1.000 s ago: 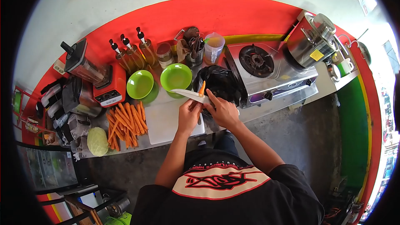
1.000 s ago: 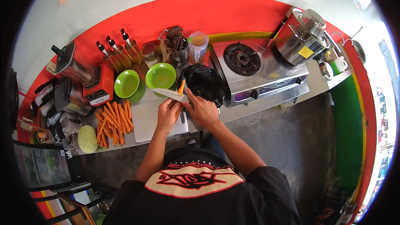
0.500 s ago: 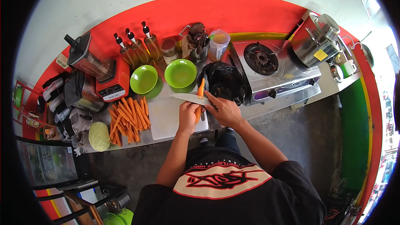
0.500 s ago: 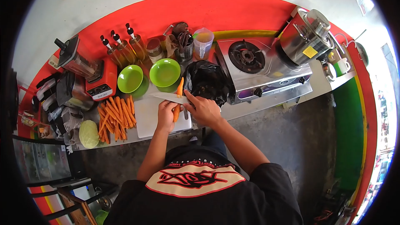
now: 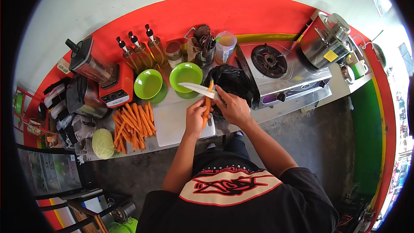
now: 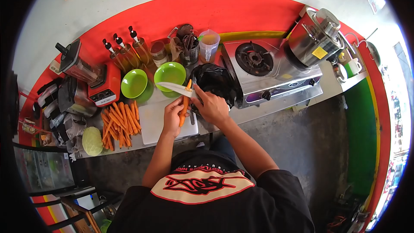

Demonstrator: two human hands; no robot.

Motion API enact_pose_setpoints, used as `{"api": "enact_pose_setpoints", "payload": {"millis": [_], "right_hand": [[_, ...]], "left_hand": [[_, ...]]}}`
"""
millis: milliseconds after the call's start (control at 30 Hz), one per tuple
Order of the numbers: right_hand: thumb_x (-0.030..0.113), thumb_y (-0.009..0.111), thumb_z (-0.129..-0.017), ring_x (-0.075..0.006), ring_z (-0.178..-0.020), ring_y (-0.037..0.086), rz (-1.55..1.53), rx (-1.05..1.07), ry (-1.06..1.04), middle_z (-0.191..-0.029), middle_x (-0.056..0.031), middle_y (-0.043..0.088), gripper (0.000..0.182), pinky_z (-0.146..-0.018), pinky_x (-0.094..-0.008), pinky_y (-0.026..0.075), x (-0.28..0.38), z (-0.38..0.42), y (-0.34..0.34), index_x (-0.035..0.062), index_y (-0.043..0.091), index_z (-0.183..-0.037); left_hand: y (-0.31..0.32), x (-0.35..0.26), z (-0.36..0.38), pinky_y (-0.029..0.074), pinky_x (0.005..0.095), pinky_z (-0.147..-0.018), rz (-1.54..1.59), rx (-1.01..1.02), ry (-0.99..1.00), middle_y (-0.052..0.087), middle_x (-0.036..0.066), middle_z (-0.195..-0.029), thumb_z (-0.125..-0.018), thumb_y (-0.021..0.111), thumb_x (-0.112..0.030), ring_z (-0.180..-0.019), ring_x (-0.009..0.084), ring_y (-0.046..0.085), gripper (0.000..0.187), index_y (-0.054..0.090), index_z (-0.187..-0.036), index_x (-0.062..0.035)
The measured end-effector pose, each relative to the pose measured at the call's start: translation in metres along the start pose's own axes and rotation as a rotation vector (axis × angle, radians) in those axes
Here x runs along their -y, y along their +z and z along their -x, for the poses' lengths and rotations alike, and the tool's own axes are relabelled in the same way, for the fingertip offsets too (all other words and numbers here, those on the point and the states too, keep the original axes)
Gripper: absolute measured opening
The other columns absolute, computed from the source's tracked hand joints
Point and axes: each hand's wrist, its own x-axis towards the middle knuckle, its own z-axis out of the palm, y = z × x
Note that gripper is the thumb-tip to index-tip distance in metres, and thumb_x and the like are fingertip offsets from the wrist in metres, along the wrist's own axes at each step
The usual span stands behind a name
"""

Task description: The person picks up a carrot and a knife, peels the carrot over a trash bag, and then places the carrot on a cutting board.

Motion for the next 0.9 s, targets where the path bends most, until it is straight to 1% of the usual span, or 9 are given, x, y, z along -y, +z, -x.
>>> {"api": "enact_pose_setpoints", "payload": {"millis": [133, 300, 500, 567, 700, 733, 767, 833, 900], "right_hand": [[0.047, 0.059, -0.104, -0.0398, -0.085, 0.073, 0.009, 0.05, -0.022, -0.101, -0.0145, 0.076, 0.056, -0.072, -0.0507, 0.057, 0.001, 0.003, -0.008, 0.0223, 0.054, -0.154], [0.05, 0.057, -0.104, -0.0392, -0.078, 0.073, 0.029, 0.05, -0.125, -0.097, -0.0128, 0.075, 0.055, -0.066, -0.0518, 0.058, -0.005, 0.009, 0.0, 0.0228, 0.054, -0.152], [0.048, 0.059, -0.104, -0.041, -0.084, 0.073, 0.04, -0.01, 0.034, -0.103, -0.0149, 0.076, 0.055, -0.072, -0.052, 0.058, -0.011, -0.002, 0.004, 0.0227, 0.055, -0.152], [0.049, 0.057, -0.104, -0.0395, -0.08, 0.074, 0.02, -0.104, 0.089, -0.096, -0.0154, 0.076, 0.054, -0.069, -0.0525, 0.059, -0.022, -0.009, 0.004, 0.0219, 0.055, -0.151], [0.047, 0.055, -0.106, -0.0426, -0.092, 0.074, -0.244, -0.075, 0.25, -0.101, -0.0202, 0.077, 0.048, -0.077, -0.0503, 0.057, -0.038, -0.01, 0.005, 0.0163, 0.064, -0.142], [0.045, 0.057, -0.107, -0.0319, -0.079, 0.075, -0.337, -0.103, 0.19, -0.088, -0.0145, 0.075, 0.047, -0.071, -0.0415, 0.055, -0.042, -0.009, 0.009, 0.0103, 0.066, -0.137], [0.045, 0.057, -0.107, -0.0319, -0.079, 0.075, -0.335, -0.101, 0.189, -0.088, -0.0145, 0.075, 0.047, -0.071, -0.0415, 0.055, -0.048, -0.01, 0.015, 0.0103, 0.066, -0.137], [0.038, 0.06, -0.108, -0.0112, -0.062, 0.055, -0.832, 0.111, 0.316, -0.077, 0.002, 0.059, 0.05, -0.059, -0.0294, 0.045, -0.051, -0.012, 0.021, 0.0036, 0.061, -0.144], [0.037, 0.063, -0.107, -0.0068, -0.064, 0.048, -0.95, 0.097, 0.348, -0.076, 0.0054, 0.053, 0.052, -0.059, -0.0265, 0.041, -0.042, -0.009, 0.021, 0.0024, 0.059, -0.145]], "left_hand": [[0.001, 0.002, -0.003, 0.052, 0.0283, -0.071, 0.029, 0.036, 0.002, 0.072, 0.011, -0.115, -0.103, 0.048, -0.003, -0.091, 0.0146, 0.065, 0.04, 0.062, -0.14, 0.0052], [0.003, 0.004, -0.008, 0.053, 0.0308, -0.07, 0.072, -0.051, 0.003, 0.072, 0.009, -0.106, -0.102, 0.056, -0.006, -0.088, 0.0154, 0.066, 0.024, 0.069, -0.12, 0.0018], [-0.003, 0.006, -0.014, 0.052, 0.0278, -0.071, 0.023, 0.062, -0.011, 0.071, 0.01, -0.113, -0.103, 0.051, -0.005, -0.093, 0.0142, 0.065, 0.037, 0.062, -0.138, 0.0033], [-0.001, 0.002, -0.012, 0.052, 0.0266, -0.072, 0.019, 0.073, -0.019, 0.071, 0.01, -0.115, -0.104, 0.049, -0.004, -0.094, 0.0132, 0.064, 0.042, 0.059, -0.144, 0.003], [0.0, 0.002, -0.014, 0.052, 0.0253, -0.074, -0.036, 0.075, -0.018, 0.07, 0.011, -0.12, -0.104, 0.049, -0.005, -0.095, 0.014, 0.065, 0.047, 0.054, -0.151, 0.001], [0.001, 0.001, -0.015, 0.053, 0.0254, -0.075, -0.043, 0.06, -0.01, 0.07, 0.011, -0.123, -0.104, 0.05, -0.006, -0.098, 0.015, 0.065, 0.046, 0.055, -0.15, 0.0001], [0.001, 0.001, -0.016, 0.054, 0.0255, -0.077, -0.05, 0.043, -0.001, 0.069, 0.012, -0.125, -0.104, 0.05, -0.007, -0.1, 0.016, 0.066, 0.045, 0.056, -0.149, -0.0008], [-0.001, -0.003, -0.018, 0.055, 0.0255, -0.078, 0.032, 0.031, -0.06, 0.07, 0.011, -0.126, -0.105, 0.051, -0.008, -0.102, 0.0164, 0.066, 0.045, 0.056, -0.149, -0.0016], [-0.003, -0.007, -0.019, 0.055, 0.0255, -0.079, 0.115, 0.022, -0.121, 0.07, 0.011, -0.127, -0.105, 0.051, -0.009, -0.105, 0.0168, 0.067, 0.044, 0.056, -0.149, -0.0025]]}}
